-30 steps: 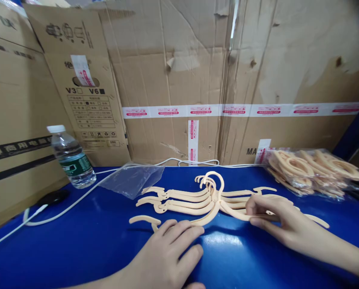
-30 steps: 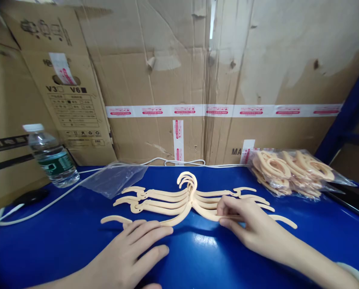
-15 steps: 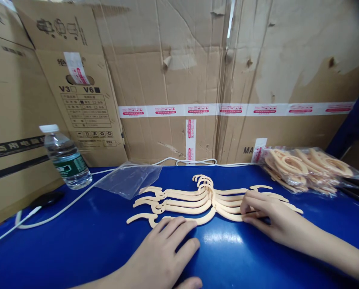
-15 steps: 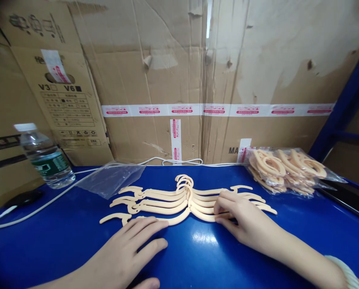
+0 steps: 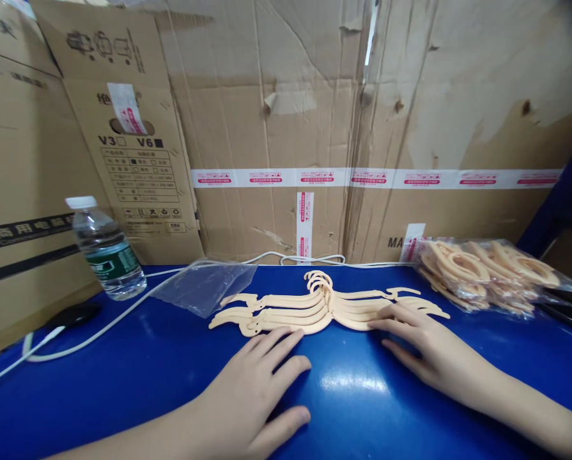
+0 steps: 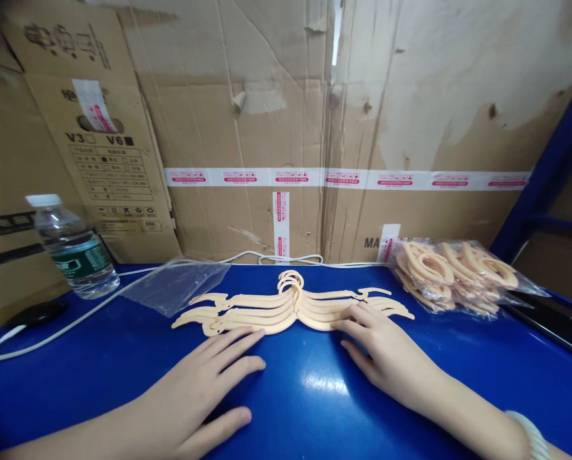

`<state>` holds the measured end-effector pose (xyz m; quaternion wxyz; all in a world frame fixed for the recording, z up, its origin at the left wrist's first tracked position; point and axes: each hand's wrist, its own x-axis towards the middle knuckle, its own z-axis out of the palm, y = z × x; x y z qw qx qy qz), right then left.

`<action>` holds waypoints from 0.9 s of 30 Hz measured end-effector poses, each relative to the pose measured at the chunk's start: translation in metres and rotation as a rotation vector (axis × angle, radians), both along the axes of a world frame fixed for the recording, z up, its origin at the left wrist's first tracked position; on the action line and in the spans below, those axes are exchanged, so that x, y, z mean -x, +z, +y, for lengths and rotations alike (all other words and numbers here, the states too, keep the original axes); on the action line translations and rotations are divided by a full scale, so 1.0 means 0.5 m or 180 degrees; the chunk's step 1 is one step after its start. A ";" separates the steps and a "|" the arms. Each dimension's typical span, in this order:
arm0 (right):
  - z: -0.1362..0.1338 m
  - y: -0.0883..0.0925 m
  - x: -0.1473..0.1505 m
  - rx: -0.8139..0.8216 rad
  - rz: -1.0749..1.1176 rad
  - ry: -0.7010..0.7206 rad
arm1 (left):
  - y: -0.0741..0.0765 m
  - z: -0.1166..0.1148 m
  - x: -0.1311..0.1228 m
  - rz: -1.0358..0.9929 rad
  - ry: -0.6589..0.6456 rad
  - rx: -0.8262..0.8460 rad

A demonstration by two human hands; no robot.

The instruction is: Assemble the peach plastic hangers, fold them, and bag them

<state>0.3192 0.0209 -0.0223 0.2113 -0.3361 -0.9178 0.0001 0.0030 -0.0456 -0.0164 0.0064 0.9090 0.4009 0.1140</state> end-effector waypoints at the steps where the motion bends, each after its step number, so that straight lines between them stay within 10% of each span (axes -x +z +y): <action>1: -0.001 0.001 0.001 -0.0005 -0.0032 -0.0021 | 0.002 0.001 0.000 -0.0036 0.0082 0.0037; 27: -0.013 0.011 0.008 0.0277 -0.0304 -0.0343 | -0.026 0.015 0.006 -0.0290 0.0575 -0.0195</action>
